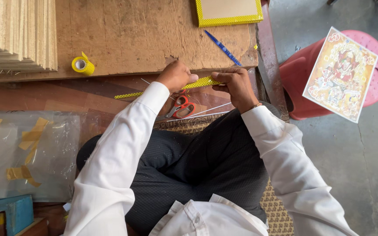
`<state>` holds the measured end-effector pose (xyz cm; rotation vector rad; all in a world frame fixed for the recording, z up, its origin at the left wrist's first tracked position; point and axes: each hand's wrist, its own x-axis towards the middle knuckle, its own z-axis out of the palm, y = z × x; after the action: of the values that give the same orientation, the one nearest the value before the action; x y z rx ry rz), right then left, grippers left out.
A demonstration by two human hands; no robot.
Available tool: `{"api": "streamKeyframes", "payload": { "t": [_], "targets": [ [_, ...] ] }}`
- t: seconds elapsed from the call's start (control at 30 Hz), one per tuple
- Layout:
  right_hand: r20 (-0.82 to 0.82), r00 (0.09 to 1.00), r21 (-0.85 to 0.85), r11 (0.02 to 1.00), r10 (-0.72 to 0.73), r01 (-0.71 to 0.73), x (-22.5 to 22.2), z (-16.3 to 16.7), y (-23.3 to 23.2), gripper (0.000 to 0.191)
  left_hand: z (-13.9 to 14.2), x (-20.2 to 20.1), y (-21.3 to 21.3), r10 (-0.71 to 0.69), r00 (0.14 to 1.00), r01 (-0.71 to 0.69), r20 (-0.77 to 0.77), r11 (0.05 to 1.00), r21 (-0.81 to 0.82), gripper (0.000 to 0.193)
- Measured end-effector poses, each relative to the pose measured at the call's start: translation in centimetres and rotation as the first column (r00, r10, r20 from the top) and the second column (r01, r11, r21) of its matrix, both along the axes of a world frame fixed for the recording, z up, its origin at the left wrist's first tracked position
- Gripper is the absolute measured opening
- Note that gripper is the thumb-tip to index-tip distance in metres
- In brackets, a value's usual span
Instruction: The person applies yellow patterned tape to the edges of a cardboard sheet, trims the excess with scissors, and then places a printed image on top. They continue to tape the edges of the image and trim the tape. Finally, they use a knife to scrape the edges of a separate cardboard piece.
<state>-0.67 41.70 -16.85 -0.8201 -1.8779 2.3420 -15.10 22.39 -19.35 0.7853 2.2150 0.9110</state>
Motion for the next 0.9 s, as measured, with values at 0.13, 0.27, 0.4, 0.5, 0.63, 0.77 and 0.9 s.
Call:
{"api": "streamKeyframes", "payload": {
  "t": [0.13, 0.27, 0.4, 0.5, 0.63, 0.77, 0.9],
  "targets": [
    [0.014, 0.998, 0.068, 0.996, -0.055, 0.054, -0.7, -1.7, 0.4, 0.018, -0.1, -0.5, 0.2, -0.120, 0.963, 0.137, -0.240, 0.989, 0.055, 0.046],
    [0.021, 0.994, 0.096, 0.989, -0.112, 0.109, -0.9, -2.1, -0.6, 0.021, 2.9, 2.0, -0.8, 0.144, 0.965, -0.149, -0.221, 0.989, -0.007, 0.032],
    [-0.006, 0.993, 0.043, 0.992, -0.122, 0.122, -1.1, -1.9, -1.9, 0.023, 5.1, 8.1, -1.6, 0.174, 0.666, 0.063, -0.725, 0.956, 0.288, 0.010],
    [-0.012, 0.990, 0.121, 0.982, -0.144, 0.144, -1.4, -1.3, -2.1, 0.021, 5.5, 10.3, -1.0, 0.169, 0.528, 0.223, -0.832, 0.918, 0.328, 0.027],
    [0.078, 0.977, 0.210, 0.961, -0.197, 0.177, -1.7, -0.9, -2.3, 0.024, 4.6, 9.2, 0.1, 0.143, 0.543, 0.124, -0.827, 0.961, 0.247, 0.023],
    [0.040, 0.936, -0.159, 0.923, -0.350, 0.351, -1.4, -1.2, -2.2, 0.041, 3.6, 8.2, 0.4, 0.061, 0.649, 0.038, -0.758, 0.993, 0.112, 0.029],
    [-0.130, 0.921, 0.149, 0.911, -0.367, 0.385, -0.8, -1.5, -2.3, 0.051, 3.7, 7.7, 0.1, 0.046, 0.726, 0.007, -0.686, 0.997, 0.075, 0.031]
  ]
}}
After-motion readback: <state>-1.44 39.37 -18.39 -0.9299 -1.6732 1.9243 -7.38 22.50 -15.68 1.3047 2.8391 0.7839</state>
